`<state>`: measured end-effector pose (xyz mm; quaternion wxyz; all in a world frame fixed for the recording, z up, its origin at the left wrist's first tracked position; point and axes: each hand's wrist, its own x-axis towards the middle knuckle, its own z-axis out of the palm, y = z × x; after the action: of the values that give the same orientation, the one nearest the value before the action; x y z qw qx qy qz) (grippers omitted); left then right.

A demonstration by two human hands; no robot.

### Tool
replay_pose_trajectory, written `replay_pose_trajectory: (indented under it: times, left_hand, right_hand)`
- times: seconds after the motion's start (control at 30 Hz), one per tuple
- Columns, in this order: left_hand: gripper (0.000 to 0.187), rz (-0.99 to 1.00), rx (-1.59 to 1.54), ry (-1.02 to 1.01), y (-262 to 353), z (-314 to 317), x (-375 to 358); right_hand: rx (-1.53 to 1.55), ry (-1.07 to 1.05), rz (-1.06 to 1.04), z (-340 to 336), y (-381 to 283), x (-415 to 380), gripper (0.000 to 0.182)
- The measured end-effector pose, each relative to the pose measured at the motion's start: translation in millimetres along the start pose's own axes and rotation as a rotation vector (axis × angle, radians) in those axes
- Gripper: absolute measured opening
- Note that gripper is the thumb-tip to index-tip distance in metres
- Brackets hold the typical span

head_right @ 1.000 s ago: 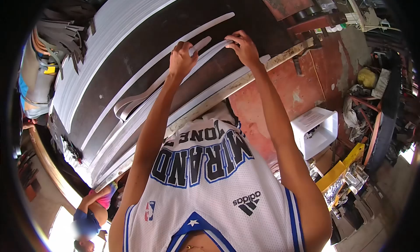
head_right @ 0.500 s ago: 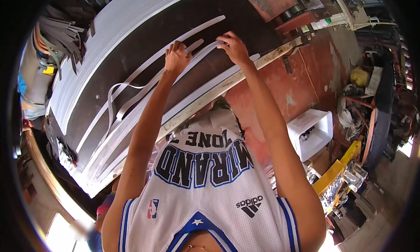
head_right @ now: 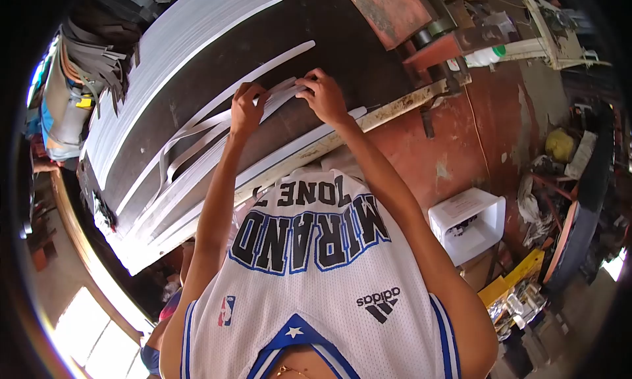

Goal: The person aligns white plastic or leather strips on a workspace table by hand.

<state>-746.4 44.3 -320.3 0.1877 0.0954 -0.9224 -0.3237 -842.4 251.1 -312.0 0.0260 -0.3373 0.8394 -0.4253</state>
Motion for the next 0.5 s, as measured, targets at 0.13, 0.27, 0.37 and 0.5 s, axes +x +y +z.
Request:
replay_pose_trajectory:
  times: [0.13,0.27,0.37,0.5]
  left_hand:
    - [0.009,-0.091,0.033,-0.025,2,-11,-7]
    - [0.014,-0.197,0.045,-0.092,2,-15,-10]
    - [0.014,-0.200,0.047,-0.105,6,-13,-7]
    - [0.014,-0.216,0.049,-0.129,17,-17,-2]
  right_hand:
    - [0.054,-0.023,-0.022,3,4,0,0.026]
    - [0.031,-0.088,0.005,1,2,-3,0.026]
    - [0.026,-0.090,-0.022,-2,7,-2,0.026]
    - [0.026,-0.073,-0.036,-2,10,-5,0.025]
